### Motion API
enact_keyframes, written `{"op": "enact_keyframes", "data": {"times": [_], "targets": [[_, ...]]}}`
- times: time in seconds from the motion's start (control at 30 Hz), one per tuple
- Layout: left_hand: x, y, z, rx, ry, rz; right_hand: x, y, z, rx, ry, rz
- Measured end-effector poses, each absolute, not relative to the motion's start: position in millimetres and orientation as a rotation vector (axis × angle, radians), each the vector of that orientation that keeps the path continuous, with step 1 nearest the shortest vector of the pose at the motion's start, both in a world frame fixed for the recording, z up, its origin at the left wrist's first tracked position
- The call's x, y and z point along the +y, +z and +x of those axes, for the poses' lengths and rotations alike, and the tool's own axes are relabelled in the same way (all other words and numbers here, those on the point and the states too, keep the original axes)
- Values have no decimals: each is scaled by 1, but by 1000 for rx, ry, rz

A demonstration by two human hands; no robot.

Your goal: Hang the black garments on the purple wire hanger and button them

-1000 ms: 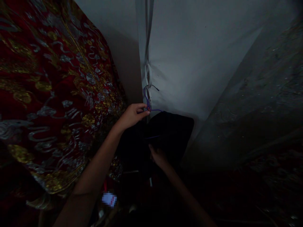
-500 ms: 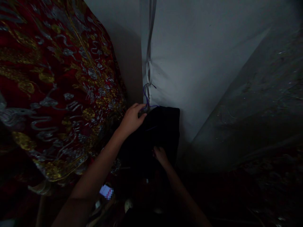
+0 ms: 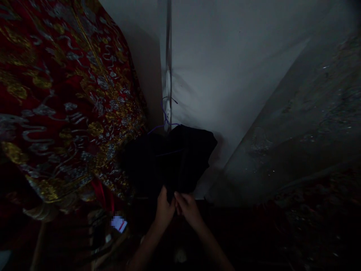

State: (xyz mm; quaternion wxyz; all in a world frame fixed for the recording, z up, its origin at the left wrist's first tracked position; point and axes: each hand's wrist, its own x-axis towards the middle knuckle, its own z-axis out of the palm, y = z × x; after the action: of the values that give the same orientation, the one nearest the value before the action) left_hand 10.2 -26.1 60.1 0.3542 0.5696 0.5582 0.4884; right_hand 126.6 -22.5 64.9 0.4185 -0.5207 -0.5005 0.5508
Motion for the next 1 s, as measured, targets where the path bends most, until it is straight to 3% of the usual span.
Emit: {"op": "enact_keyframes", "data": {"times": [0.5, 0.67, 0.87, 1.0], "targets": [[-48, 50, 35, 1466, 1415, 1240, -20, 99, 148, -1325, 1712, -1106], [-38, 29, 25, 1407, 1587, 1411, 7, 151, 138, -1242, 1649, -1018], [-15, 4, 0, 1446, 1490, 1565, 46, 241, 121, -1171, 1402, -879], [-3, 16, -17, 1375, 1423, 1601, 50, 252, 108, -1189, 1362, -847]]}}
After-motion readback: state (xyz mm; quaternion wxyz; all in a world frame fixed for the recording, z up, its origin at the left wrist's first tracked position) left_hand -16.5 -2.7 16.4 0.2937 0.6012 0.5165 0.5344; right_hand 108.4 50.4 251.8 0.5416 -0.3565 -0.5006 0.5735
